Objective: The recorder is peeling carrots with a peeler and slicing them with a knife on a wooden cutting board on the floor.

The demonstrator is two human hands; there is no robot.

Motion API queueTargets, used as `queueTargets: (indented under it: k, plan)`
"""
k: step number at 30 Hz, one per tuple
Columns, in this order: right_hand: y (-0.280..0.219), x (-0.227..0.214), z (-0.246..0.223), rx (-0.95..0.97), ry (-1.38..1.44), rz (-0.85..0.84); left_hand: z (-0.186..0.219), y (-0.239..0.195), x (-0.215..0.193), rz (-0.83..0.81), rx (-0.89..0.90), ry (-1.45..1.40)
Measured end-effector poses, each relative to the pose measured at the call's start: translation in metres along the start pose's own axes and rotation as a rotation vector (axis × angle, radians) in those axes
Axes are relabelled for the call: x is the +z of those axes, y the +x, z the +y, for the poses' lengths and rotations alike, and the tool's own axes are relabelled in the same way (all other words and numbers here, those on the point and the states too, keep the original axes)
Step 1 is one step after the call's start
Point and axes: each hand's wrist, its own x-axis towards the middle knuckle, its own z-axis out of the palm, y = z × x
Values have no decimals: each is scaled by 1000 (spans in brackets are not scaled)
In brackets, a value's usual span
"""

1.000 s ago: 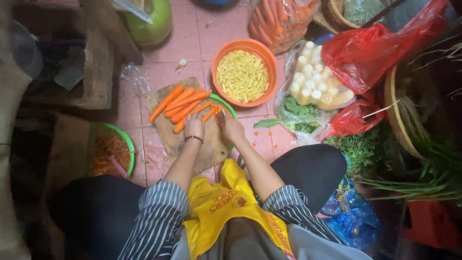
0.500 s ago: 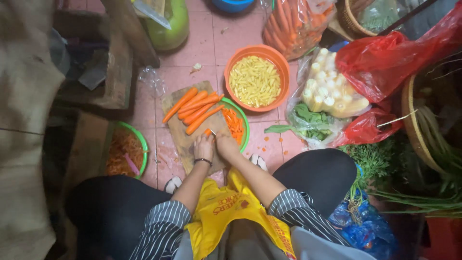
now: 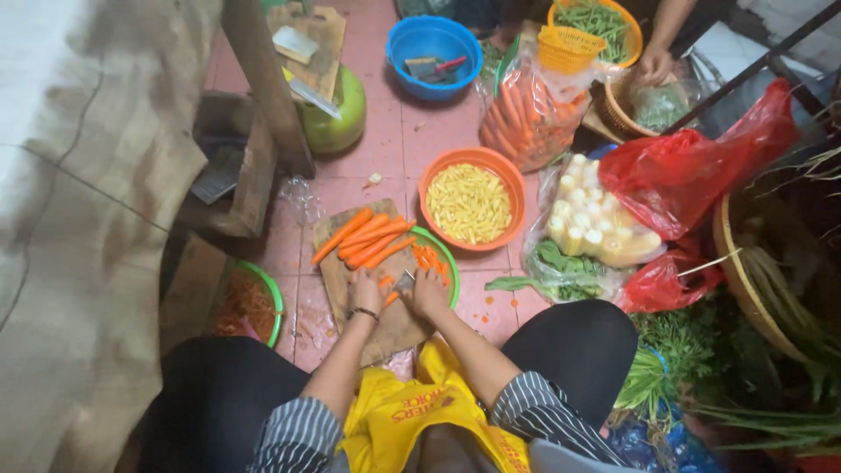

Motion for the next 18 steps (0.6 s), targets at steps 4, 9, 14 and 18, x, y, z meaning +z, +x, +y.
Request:
queueTargets:
  k: [4, 9, 14, 18]
  plan:
    - [-20, -52, -35, -414, 417, 616, 2, 55, -97, 105, -26, -56]
    - [-180, -184, -123, -1257, 2018, 528, -15, 92, -217, 315, 155, -24]
    - [-327, -235, -176, -1625, 2496, 553, -69, 78, -219, 348, 69, -220]
    - [-354, -228, -192, -1564, 2657, 631, -87, 79, -204, 404, -51, -246]
